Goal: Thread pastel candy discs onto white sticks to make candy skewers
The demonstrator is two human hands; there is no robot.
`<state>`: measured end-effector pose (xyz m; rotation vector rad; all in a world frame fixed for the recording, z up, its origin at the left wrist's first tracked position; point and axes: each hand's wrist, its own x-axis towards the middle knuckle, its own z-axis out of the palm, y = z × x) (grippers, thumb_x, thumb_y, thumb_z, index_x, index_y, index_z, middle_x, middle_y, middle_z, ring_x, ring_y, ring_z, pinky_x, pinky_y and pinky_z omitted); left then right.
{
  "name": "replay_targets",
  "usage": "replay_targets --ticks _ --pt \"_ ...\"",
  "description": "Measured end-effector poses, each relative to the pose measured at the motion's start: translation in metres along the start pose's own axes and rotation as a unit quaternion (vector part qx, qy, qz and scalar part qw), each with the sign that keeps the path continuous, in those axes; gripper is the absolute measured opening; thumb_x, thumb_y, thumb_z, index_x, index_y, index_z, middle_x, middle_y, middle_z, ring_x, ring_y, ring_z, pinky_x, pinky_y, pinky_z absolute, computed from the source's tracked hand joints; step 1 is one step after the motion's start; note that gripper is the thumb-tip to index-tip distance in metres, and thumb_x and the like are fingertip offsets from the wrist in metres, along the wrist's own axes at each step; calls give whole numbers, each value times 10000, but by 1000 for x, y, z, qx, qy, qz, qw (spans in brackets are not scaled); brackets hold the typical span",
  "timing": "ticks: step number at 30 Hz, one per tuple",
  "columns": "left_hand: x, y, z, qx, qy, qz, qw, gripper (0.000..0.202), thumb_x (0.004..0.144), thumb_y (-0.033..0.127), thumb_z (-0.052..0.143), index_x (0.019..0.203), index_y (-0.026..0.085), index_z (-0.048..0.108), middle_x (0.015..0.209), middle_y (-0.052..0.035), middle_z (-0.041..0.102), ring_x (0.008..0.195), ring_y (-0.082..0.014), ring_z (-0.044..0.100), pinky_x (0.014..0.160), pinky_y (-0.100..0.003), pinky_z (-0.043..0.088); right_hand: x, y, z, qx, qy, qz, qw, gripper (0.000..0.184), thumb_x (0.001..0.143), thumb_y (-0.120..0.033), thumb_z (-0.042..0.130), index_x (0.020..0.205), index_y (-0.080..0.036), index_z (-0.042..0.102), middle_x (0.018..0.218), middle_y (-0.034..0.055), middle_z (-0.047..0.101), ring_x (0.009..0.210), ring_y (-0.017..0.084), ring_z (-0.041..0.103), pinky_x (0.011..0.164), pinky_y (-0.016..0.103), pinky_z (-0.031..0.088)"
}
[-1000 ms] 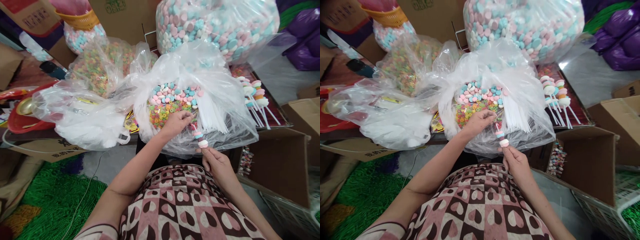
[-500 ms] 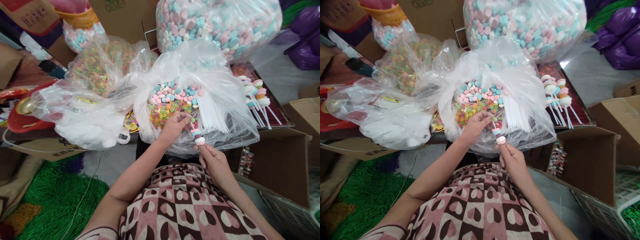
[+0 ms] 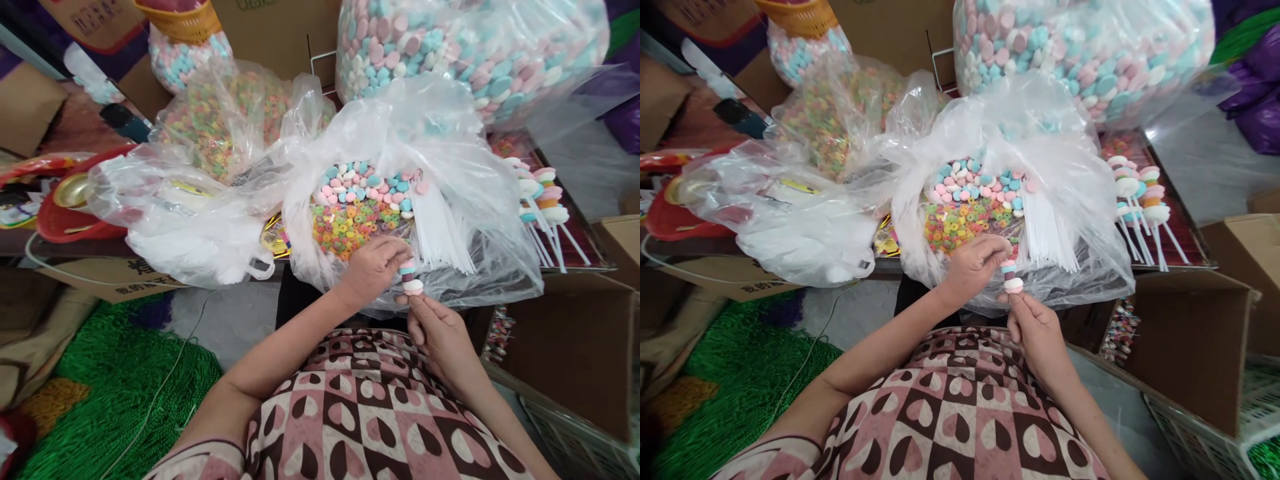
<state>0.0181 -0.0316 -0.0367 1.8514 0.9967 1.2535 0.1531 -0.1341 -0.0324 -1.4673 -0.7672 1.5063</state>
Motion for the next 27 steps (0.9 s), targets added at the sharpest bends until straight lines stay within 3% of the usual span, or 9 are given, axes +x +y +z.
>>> replay_targets --ticks 7,12,14,16,19,21,24,27 --pt "-7 8 8 -102 -27 -36 994 202 936 324 621 921 173 755 999 -96 740 980 -181 697 926 -310 551 9 6 -8 30 24 -25 999 402 777 -571 776 809 -187 657 468 -66 435 405 64 300 402 222 164" --pt "-2 17 -7 -85 -74 -28 993 253 966 337 573 1045 179 754 1076 -97 756 1011 -182 708 938 -304 552 17 6 -5 53 4 -42 998 385 779 -537 791 738 -180 652 507 -49 457 430 57 292 409 226 154" --pt "4 14 -22 -36 -67 -31 997 277 988 339 536 1129 198 728 1129 -82 755 1057 -184 702 967 -317 542 16 2 -4 66 11 -44 997 365 781 -530 791 798 -179 692 506 -52 454 435 58 295 411 222 161" --pt "10 8 -38 83 -42 -25 995 284 1004 311 497 1150 203 715 1151 -82 746 1110 -200 675 1008 -357 518 16 -2 -5 80 22 -50 995 350 775 -515 798 827 -180 711 501 -55 455 434 58 299 412 217 174" --pt "12 -3 -56 319 -78 -21 944 208 965 243 545 1023 201 741 1183 -97 717 1185 -262 611 1060 -464 451 15 -3 -6 93 30 -51 994 338 769 -502 803 833 -182 718 492 -58 457 425 57 302 408 212 183" --pt "9 -9 -61 415 -121 -18 901 158 933 226 584 965 206 737 1240 -97 687 1256 -292 552 1086 -506 402 14 -2 -6 95 31 -47 994 337 768 -503 803 825 -183 715 489 -60 457 424 56 307 409 210 186" --pt "3 -13 -61 457 -145 -4 878 136 922 214 587 950 216 720 1250 -86 669 1263 -286 524 1090 -500 365 14 -3 -5 94 37 -45 994 348 762 -512 806 817 -183 710 492 -57 465 431 56 312 413 208 188" --pt "-1 -15 -61 438 -124 -2 890 125 914 201 580 909 213 704 1159 -91 689 1166 -276 563 1052 -477 370 12 -4 -4 87 39 -45 994 347 769 -514 797 813 -183 703 498 -54 466 440 63 310 417 215 189"
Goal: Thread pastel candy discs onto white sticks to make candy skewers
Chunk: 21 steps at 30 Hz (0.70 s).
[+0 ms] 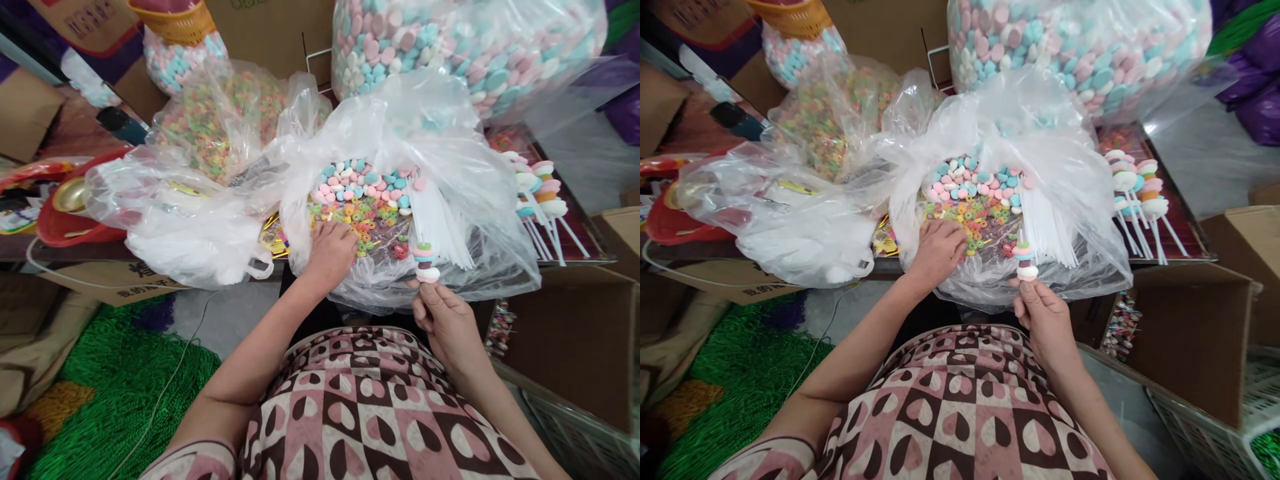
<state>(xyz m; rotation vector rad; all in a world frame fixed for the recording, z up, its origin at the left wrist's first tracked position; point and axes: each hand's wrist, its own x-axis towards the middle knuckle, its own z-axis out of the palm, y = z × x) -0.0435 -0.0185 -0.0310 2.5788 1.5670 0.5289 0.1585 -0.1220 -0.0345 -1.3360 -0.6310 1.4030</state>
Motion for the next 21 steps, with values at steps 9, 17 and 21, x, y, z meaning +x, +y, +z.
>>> replay_targets --ticks 9,17,21 --pt "13 -4 -7 -398 71 -130 905 140 863 340 663 810 211 654 802 -16 711 826 -184 642 864 -348 466 0 3 1 -49 -31 11 998 388 799 -560 752 824 -177 700 518 -42 476 442 74 294 424 234 159" --pt "16 27 -9 -752 29 -231 616 376 664 455 862 796 190 630 774 -8 743 737 -133 681 719 -265 502 0 -5 17 -127 -106 13 986 418 855 -591 665 897 -180 724 502 -46 488 390 76 314 386 227 200" --pt "13 36 -4 -770 33 -232 593 375 670 451 863 812 186 639 828 -21 760 769 -138 691 727 -265 506 -1 -4 21 -136 -92 15 986 426 846 -602 660 877 -181 718 476 -53 479 360 73 299 370 225 190"
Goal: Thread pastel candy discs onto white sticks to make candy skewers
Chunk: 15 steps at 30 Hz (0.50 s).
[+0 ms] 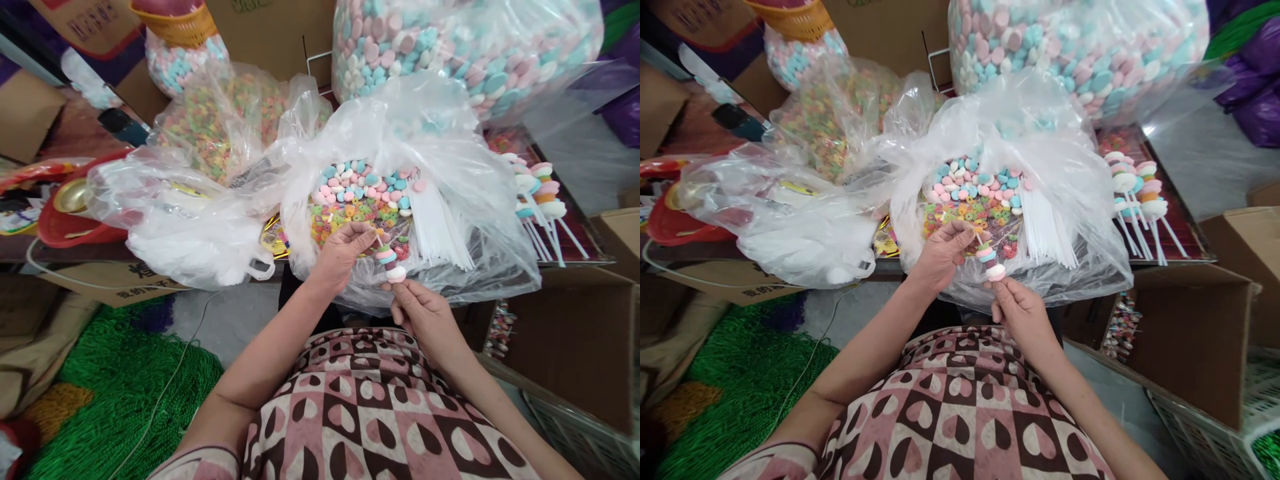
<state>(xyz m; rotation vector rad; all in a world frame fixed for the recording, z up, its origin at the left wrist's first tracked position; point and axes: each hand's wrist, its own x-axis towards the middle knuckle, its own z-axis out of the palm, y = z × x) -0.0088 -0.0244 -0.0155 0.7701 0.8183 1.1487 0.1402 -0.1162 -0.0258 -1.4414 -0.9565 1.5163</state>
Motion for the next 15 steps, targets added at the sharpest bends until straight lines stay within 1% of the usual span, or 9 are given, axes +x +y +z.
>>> replay_targets --ticks 3,6,8,11,13,15 --pt "-1 -6 1 25 9 12 1000 360 703 450 842 824 188 628 817 -6 738 765 -127 676 729 -260 501 -2 0 0 11 7 8 1000 425 845 -605 660 882 -184 710 471 -58 475 347 76 310 361 225 197" --pt "-3 -10 1 79 16 47 996 341 711 422 839 802 186 610 748 28 676 720 -99 630 723 -243 490 -2 0 0 27 3 10 1000 413 852 -593 658 886 -184 705 471 -63 471 342 72 309 361 221 182" --pt "-5 -9 2 101 7 60 993 326 725 400 830 851 193 613 746 39 661 720 -90 617 736 -238 485 -1 0 -1 31 0 10 999 405 852 -586 662 885 -184 703 474 -63 472 345 72 306 363 221 172" --pt "-6 -8 2 79 -18 32 996 356 736 380 817 987 210 631 791 33 683 762 -101 636 789 -251 492 1 2 -1 29 -3 12 1000 414 830 -597 685 871 -184 699 475 -59 473 360 77 305 367 225 168" --pt "-6 -7 3 53 -31 1 998 330 731 381 815 965 204 665 834 8 702 799 -118 649 800 -263 496 3 2 -1 36 -1 12 999 425 813 -606 702 853 -183 689 478 -57 473 378 78 304 376 224 168" --pt "-6 -9 5 25 -33 -22 999 282 719 392 818 881 196 696 877 -17 719 833 -137 658 799 -275 504 4 1 -1 57 2 13 998 422 796 -600 727 845 -184 673 494 -54 490 394 73 298 385 218 164"
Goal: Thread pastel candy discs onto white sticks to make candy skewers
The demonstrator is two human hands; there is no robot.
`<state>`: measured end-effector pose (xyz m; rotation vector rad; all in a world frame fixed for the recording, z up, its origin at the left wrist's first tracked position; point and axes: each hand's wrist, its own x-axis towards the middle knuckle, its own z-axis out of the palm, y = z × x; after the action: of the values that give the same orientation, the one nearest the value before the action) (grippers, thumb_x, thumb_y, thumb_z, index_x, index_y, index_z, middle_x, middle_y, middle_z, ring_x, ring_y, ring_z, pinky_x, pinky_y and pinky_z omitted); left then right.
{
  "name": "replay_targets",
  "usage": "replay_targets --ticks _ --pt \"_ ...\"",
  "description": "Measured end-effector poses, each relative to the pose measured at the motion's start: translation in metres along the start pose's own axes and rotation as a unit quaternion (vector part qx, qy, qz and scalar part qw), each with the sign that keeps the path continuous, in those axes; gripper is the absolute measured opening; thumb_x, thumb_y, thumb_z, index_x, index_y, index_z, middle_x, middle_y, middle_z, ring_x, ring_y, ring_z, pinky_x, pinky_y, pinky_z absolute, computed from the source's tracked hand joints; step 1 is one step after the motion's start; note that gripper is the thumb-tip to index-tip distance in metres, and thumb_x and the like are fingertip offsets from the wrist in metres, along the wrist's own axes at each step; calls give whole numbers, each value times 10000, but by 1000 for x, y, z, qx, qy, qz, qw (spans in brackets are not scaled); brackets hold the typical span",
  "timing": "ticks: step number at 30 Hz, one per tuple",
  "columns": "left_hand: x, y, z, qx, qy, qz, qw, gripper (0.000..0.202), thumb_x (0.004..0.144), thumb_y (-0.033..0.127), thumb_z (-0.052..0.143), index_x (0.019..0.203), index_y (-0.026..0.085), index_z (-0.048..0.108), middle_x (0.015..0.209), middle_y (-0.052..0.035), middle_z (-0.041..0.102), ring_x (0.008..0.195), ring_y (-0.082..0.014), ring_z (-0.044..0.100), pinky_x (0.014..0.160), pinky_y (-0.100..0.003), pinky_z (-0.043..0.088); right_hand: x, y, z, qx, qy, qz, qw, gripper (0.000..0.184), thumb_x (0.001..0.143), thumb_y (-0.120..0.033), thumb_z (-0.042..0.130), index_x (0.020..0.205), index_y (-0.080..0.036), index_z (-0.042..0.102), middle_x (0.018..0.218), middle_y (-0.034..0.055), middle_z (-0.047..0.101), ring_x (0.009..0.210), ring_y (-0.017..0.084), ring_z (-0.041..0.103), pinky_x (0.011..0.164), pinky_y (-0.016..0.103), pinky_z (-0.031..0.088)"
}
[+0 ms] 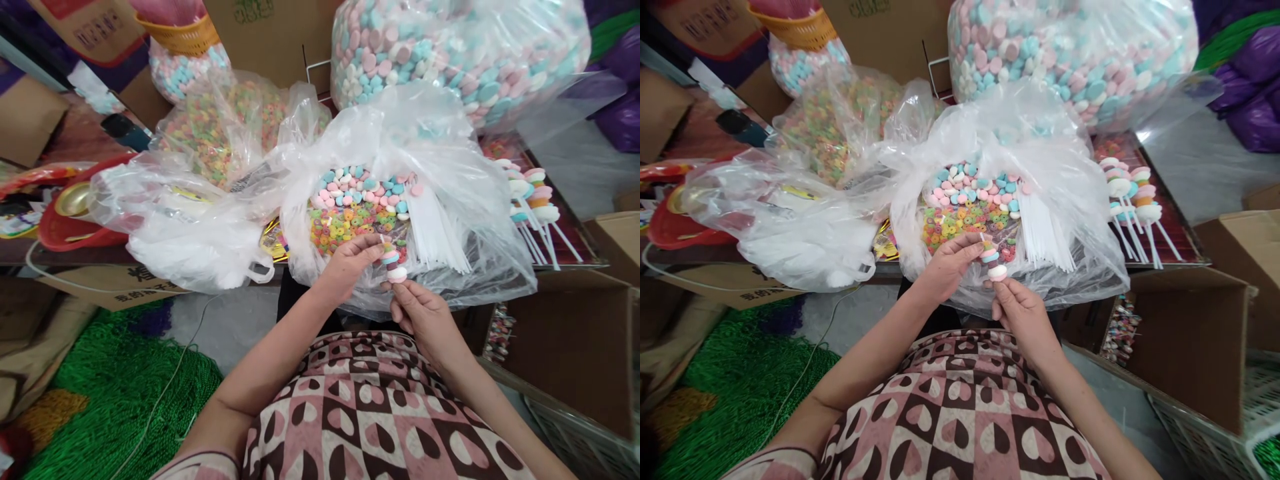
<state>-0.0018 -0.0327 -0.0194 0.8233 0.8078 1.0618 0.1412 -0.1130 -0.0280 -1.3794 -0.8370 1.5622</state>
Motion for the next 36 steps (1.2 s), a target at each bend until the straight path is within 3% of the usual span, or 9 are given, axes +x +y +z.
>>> replay_targets --ticks 4,7,14,21,29,32,34,36 --pt "1 -5 2 -69 8 -18 997 296 732 451 792 856 191 725 891 -53 736 859 -174 669 806 -318 534 2 -2 1 68 16 5 998 404 711 -521 834 853 -190 649 579 -55 542 402 46 290 393 203 168" --pt "1 -7 2 -69 26 -21 997 308 756 464 778 866 184 713 885 -59 728 824 -177 666 777 -331 541 3 -2 0 87 28 -7 996 392 697 -494 855 758 -188 618 605 -51 543 404 38 311 392 202 194" --pt "-1 -4 4 -63 29 -27 997 322 724 452 834 845 191 690 832 -6 693 756 -126 643 778 -292 528 4 3 0 53 26 -38 998 396 755 -525 803 691 -188 606 571 -41 535 402 52 327 388 213 200" --pt "-2 -5 8 -35 15 -30 999 372 700 488 848 867 187 706 806 3 690 737 -105 622 729 -258 504 1 9 -5 -15 43 -49 998 400 793 -582 749 818 -187 691 526 -36 541 405 72 341 394 216 205" --pt "-10 -7 14 -3 29 -17 999 412 736 551 795 859 181 659 792 13 678 723 -99 605 702 -242 490 1 -4 7 69 9 21 997 464 730 -606 789 821 -165 677 480 -53 494 381 47 225 393 212 98" --pt "-5 -2 6 63 16 -2 998 396 825 555 710 933 175 697 855 -28 715 753 -130 643 707 -261 517 4 -5 5 104 9 22 994 458 715 -586 814 815 -160 679 490 -55 503 378 34 216 395 206 109" --pt "6 9 -3 163 18 33 986 364 922 505 594 1039 180 712 947 -61 742 804 -167 677 713 -289 535 5 -5 2 113 27 4 993 447 722 -574 820 817 -158 687 503 -52 509 387 33 238 399 202 136" --pt "24 24 -13 326 54 99 939 294 974 374 524 1119 200 710 1041 -69 751 924 -195 693 807 -316 544 5 -4 -2 117 44 -13 992 439 724 -567 825 812 -159 691 510 -48 513 393 33 259 400 199 157"
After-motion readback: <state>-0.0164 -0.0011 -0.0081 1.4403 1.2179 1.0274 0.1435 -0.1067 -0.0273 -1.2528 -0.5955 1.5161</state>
